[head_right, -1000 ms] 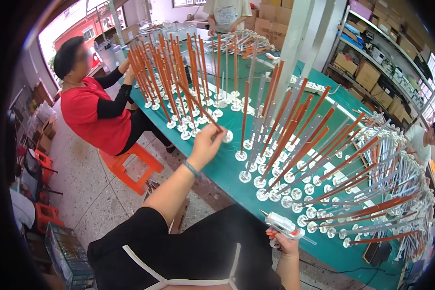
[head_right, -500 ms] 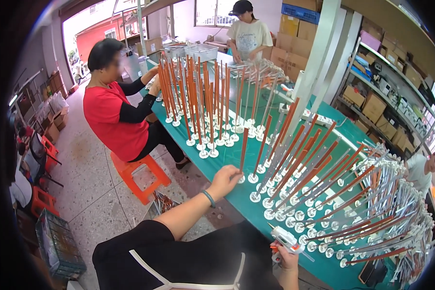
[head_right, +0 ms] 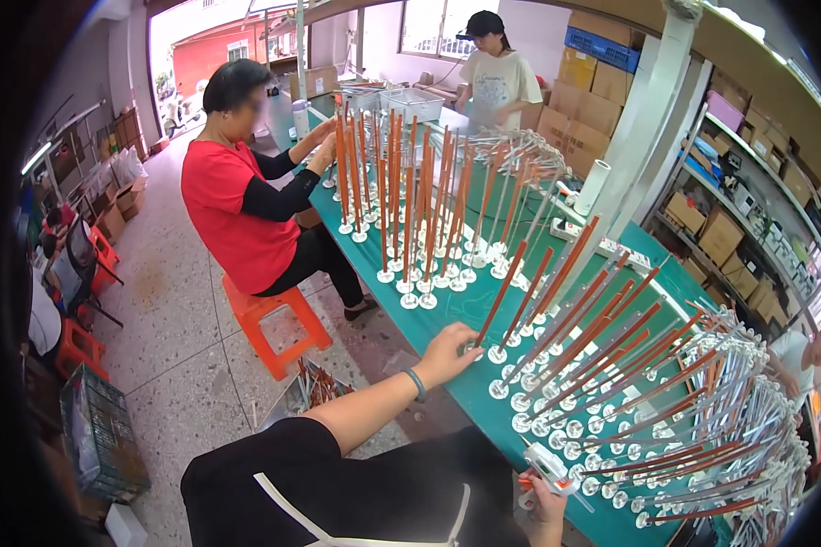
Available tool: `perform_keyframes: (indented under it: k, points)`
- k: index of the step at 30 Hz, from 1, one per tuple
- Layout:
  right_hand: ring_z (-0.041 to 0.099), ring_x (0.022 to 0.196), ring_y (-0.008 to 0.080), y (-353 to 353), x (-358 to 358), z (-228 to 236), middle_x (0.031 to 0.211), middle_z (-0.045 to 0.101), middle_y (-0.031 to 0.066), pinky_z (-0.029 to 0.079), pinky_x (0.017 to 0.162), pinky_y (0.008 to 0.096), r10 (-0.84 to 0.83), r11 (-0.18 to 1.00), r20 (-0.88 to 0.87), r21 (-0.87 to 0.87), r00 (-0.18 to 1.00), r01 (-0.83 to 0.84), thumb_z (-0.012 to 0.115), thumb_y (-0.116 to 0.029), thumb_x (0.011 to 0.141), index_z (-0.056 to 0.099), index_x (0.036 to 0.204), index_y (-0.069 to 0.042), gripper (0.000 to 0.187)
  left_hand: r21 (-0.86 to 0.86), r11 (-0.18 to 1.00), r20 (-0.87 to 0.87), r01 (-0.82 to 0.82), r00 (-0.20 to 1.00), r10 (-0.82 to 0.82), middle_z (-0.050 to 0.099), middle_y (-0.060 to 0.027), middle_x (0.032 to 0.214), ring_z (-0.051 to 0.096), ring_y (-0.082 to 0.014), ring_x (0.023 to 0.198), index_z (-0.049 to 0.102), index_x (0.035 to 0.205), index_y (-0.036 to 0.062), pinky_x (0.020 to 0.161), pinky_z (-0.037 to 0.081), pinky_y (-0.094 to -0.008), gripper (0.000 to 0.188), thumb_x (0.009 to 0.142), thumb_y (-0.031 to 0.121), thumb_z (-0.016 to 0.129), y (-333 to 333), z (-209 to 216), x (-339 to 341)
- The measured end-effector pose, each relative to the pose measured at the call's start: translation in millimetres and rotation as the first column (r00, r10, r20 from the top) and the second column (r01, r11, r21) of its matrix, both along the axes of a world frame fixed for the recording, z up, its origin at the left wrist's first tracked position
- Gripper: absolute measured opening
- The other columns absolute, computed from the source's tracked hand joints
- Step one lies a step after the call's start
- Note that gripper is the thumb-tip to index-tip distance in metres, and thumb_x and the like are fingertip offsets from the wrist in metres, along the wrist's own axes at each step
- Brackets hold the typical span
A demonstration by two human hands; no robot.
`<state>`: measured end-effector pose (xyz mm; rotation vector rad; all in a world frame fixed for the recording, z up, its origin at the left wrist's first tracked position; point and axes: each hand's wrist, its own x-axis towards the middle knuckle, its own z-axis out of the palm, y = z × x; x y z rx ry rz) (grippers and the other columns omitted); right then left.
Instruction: The worker uses a hot glue gun to apply adhesive into small circular bases and inserts wooden rods into them at a factory workstation.
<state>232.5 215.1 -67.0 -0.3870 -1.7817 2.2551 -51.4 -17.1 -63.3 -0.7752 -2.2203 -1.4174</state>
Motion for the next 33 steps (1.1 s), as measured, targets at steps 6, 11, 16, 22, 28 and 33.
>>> perform_keyframes:
  k: [6, 11, 16, 22, 28, 33]
  points:
    - [0.067, 0.078, 0.0231, -3, 0, 5, 0.09, 0.065, 0.0145, 0.055, 0.061, 0.0302, -0.02, 0.999, -0.007, -0.038, 1.0, 0.02, 0.066, -0.01, 0.084, 0.058, 0.112, 0.006, 0.033, 0.052, 0.996, 0.056, 0.071, 0.996, -0.074, 0.06, -0.0109, 0.098, 0.058, -0.0302, 0.092, 0.066, 0.1, 0.0045, 0.078, 0.048, -0.0386, 0.026, 0.082, 0.022, 0.072, 2, 4, -4]
    - [0.067, 0.077, 0.0205, 6, -6, -3, 0.091, 0.067, 0.0135, 0.054, 0.063, 0.0284, -0.001, 1.0, 0.016, -0.026, 1.0, 0.002, 0.066, -0.005, 0.083, 0.059, 0.113, 0.005, 0.032, 0.043, 0.999, 0.0, 0.026, 1.0, -0.026, 0.061, -0.0092, 0.092, 0.06, -0.023, 0.079, 0.069, 0.096, 0.0042, 0.069, 0.05, -0.0318, 0.015, 0.083, 0.013, 0.071, -1, -7, -11]
    - [0.066, 0.073, 0.015, -1, 2, 7, 0.09, 0.07, 0.012, 0.052, 0.061, 0.0248, 0.026, 0.999, 0.014, -0.03, 1.0, -0.025, 0.068, -0.005, 0.083, 0.061, 0.114, 0.003, 0.032, 0.064, 0.994, 0.088, 0.089, 0.992, -0.095, 0.062, -0.01, 0.092, 0.06, -0.0259, 0.081, 0.07, 0.091, 0.0043, 0.072, 0.049, -0.0347, 0.012, 0.082, 0.012, 0.071, 6, -3, -8]
    - [0.068, 0.078, 0.0161, 8, -1, -9, 0.092, 0.071, 0.0123, 0.054, 0.065, 0.0258, 0.109, 0.994, 0.146, -0.039, 0.983, -0.104, 0.07, -0.005, 0.084, 0.061, 0.114, 0.003, 0.033, 0.115, 0.992, 0.04, 0.057, 0.997, -0.062, 0.062, -0.0112, 0.084, 0.062, -0.0219, 0.071, 0.069, 0.086, 0.0007, 0.062, 0.049, -0.0311, 0.005, 0.081, 0.004, 0.069, 0, -7, -9]
    - [0.063, 0.074, 0.0079, -4, -9, 3, 0.089, 0.07, 0.0017, 0.051, 0.065, 0.0237, 0.172, 0.984, 0.121, 0.036, 0.978, -0.177, 0.073, -0.024, 0.086, 0.066, 0.106, -0.008, 0.026, -0.053, 0.998, -0.061, 0.036, 0.997, -0.039, 0.062, -0.0127, 0.092, 0.059, -0.0277, 0.088, 0.066, 0.09, 0.0018, 0.083, 0.046, -0.0369, 0.01, 0.084, 0.009, 0.07, -11, -37, -42]
    - [0.057, 0.066, 0.0061, -3, -6, 45, 0.08, 0.065, -0.0009, 0.047, 0.059, 0.0245, 0.226, 0.959, 0.13, 0.144, 0.966, -0.244, 0.069, -0.027, 0.09, 0.066, 0.099, -0.01, 0.02, -0.035, 0.993, 0.066, 0.109, 0.992, -0.106, 0.058, -0.0082, 0.087, 0.056, -0.0168, 0.081, 0.06, 0.089, -0.0013, 0.077, 0.047, -0.0291, 0.013, 0.092, 0.01, 0.065, -16, -37, -52]
